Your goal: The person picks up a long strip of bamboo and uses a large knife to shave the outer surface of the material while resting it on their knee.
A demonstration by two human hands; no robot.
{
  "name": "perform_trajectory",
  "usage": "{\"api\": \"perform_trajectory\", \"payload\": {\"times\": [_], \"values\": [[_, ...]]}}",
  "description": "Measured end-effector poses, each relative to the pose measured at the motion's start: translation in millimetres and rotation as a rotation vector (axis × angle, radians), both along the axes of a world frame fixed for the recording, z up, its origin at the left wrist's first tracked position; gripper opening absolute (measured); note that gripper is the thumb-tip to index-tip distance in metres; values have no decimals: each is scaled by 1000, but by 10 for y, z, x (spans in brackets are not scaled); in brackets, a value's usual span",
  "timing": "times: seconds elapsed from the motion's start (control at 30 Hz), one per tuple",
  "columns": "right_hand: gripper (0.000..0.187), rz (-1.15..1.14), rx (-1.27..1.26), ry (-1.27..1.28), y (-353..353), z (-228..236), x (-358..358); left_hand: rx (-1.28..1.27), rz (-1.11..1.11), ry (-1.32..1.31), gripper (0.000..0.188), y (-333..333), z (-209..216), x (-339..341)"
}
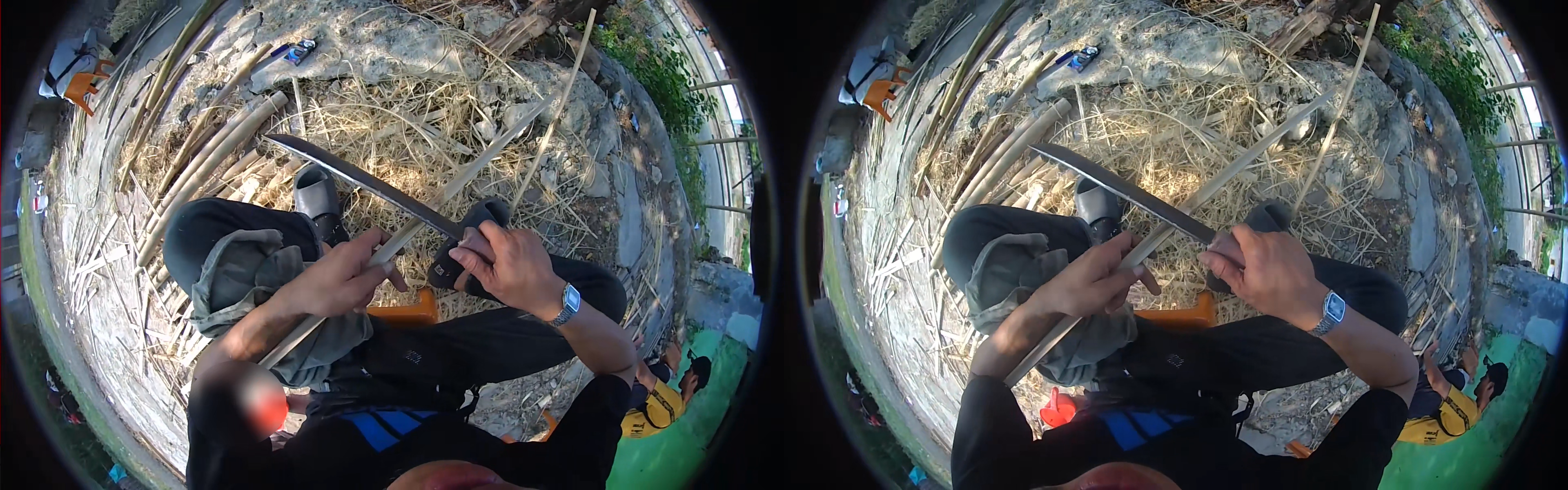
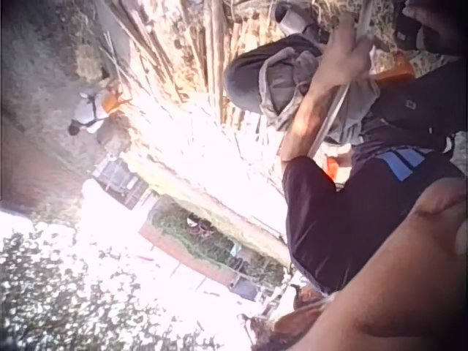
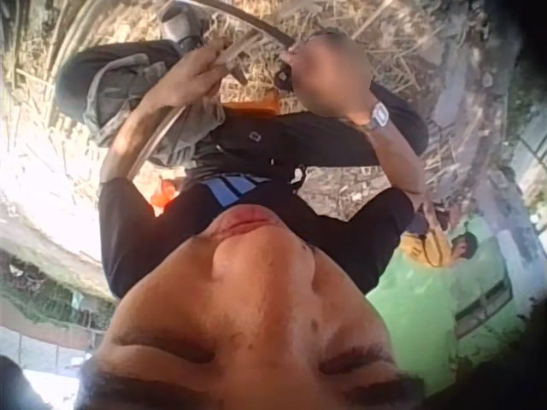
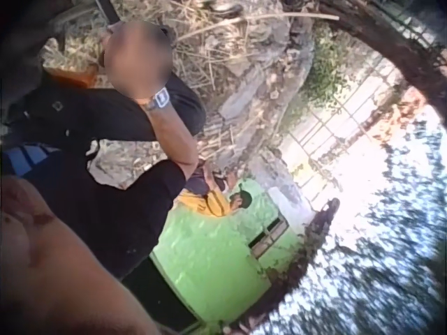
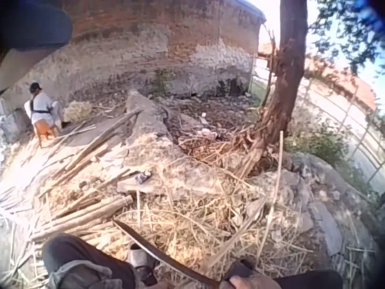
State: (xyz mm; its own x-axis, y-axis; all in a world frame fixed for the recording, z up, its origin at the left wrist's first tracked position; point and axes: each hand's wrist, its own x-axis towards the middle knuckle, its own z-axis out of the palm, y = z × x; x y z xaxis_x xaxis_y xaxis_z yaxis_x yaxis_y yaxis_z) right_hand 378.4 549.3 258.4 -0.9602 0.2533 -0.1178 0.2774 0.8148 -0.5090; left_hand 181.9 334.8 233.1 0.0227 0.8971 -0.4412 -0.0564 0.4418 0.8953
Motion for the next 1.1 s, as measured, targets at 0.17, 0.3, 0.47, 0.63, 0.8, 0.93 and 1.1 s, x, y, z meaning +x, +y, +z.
{"api": "perform_trajectory", "payload": {"times": [0.17,0.3,0.47,0.63,0.8,0.93,1.1], "values": [[43,19,198,212,35,107,-95,63,223,32,33,-12,-19,102],[46,-346,273,87,709,156,-285,209,201,263,31,-69,15,159],[43,-246,139,86,290,144,-192,207,193,319,28,-63,12,145],[45,-152,219,203,252,252,-264,242,284,416,27,-143,-17,135],[59,-617,324,230,1604,150,-263,192,180,386,21,-189,130,69],[61,-616,213,339,1375,223,-25,413,379,433,23,-529,270,-10],[50,-583,-259,553,674,712,-240,150,544,414,29,-888,935,-94]]}}
